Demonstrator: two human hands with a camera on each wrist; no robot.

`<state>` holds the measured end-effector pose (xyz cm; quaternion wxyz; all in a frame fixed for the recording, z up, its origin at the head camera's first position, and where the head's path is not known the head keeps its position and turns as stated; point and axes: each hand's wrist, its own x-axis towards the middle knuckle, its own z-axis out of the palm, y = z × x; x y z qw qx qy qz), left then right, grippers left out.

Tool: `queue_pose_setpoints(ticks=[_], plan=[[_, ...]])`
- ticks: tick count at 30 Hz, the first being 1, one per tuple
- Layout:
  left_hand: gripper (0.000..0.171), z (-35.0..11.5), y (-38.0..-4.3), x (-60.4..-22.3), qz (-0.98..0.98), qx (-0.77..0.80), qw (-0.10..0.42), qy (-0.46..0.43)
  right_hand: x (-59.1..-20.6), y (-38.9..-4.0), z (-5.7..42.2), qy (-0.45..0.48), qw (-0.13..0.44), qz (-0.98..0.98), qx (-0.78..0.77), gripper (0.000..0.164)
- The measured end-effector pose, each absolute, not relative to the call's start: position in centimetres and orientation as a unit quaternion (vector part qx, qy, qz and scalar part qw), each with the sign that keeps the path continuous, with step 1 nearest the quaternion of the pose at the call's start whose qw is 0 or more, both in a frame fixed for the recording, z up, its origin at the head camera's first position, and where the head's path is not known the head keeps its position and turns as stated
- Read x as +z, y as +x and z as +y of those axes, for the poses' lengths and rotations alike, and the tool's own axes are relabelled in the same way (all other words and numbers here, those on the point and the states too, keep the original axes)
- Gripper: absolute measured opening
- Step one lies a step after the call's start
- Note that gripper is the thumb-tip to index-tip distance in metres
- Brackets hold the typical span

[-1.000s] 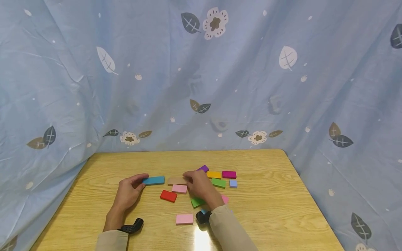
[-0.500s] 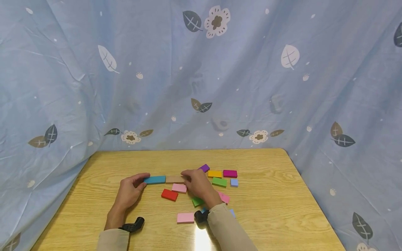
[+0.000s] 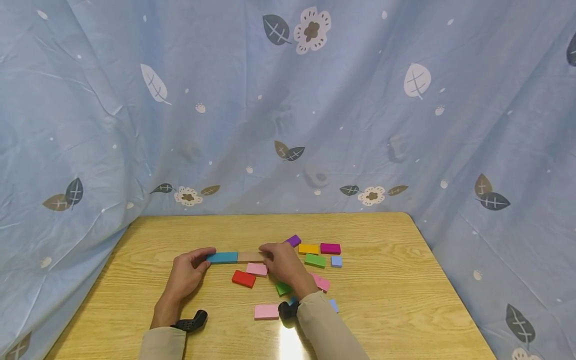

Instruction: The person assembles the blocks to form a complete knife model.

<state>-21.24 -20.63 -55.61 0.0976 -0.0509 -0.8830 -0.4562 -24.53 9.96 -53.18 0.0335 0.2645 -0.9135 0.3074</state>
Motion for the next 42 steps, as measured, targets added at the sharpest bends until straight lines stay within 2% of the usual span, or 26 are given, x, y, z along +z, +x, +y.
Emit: queue_pose_setpoints(ticks=[21, 30, 39, 42], plan=[[0.04, -20.8, -21.3, -55.7, -0.88, -0.465, 0.085, -0.047, -53.0, -24.6, 10.2, 0.267, 0.027, -0.906, 0.327, 0.035], [0.039, -20.7, -21.2, -55.7, -0.878, -0.467, 0.088, -0.052, -51.7, -26.8, 14.6, 0.216, 0.06, -0.885, 0.408, 0.038], [0.039, -20.8, -21.3, -55.7, -0.881, -0.462, 0.086, -0.052, -52.6, -28.2, 17.8, 0.19, 0.005, -0.879, 0.437, 0.051], [0.039, -20.8, -21.3, -55.7, -0.881, -0.464, 0.084, -0.052, -53.0, -28.2, 18.1, 0.192, 0.009, -0.879, 0.436, 0.052]])
